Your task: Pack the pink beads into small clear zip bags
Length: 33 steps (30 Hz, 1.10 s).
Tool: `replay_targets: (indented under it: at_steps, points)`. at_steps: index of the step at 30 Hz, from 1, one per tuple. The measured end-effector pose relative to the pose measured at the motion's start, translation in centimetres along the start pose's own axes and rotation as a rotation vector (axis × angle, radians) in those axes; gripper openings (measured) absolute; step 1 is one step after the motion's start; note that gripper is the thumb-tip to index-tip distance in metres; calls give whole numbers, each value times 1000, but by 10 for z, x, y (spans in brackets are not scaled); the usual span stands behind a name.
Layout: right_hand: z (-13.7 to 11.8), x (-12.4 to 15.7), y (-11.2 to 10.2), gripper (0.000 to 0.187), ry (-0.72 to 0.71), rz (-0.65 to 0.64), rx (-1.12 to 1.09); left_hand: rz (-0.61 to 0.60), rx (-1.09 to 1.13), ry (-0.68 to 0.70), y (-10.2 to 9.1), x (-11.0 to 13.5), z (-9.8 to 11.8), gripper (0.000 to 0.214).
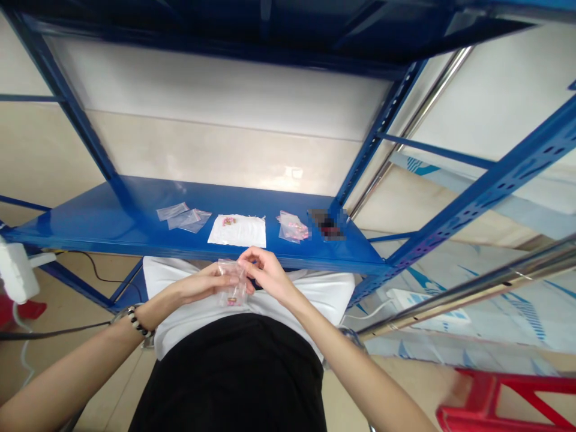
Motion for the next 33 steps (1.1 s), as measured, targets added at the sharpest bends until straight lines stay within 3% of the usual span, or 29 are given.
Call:
replay_targets:
  at_steps: [5,10,14,18,23,33]
  points:
    - [16,9,-15,23,-52,134,-15,-32,44,-81,3,-4,-16,39]
    - [16,-3,-17,24,-95,148,59,149,98,-3,-14,-12,-20,31]
    - [-1,-49,-35,16,-255,221,291,347,87,55,-43,-10,-16,28]
    - [8,-115,-37,8,-298,145,658,450,45,109,-64,-2,-3,32]
    - [17,-159,-28,10,-340,72,939,455,38,105,-69,2,1,36]
    - [19,-177,-19,8,-328,-2,1091,387,7,96,-62,-1,6,34]
Point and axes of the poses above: each hand's wrist, its own x-axis away from the middle knuckle, its own y-axis out of the palm, z = x × y, the point moved 10 cm from there along -x, towards the middle knuckle, and after that the axes turned 5 degrees about -x, right-handed, at the moved point
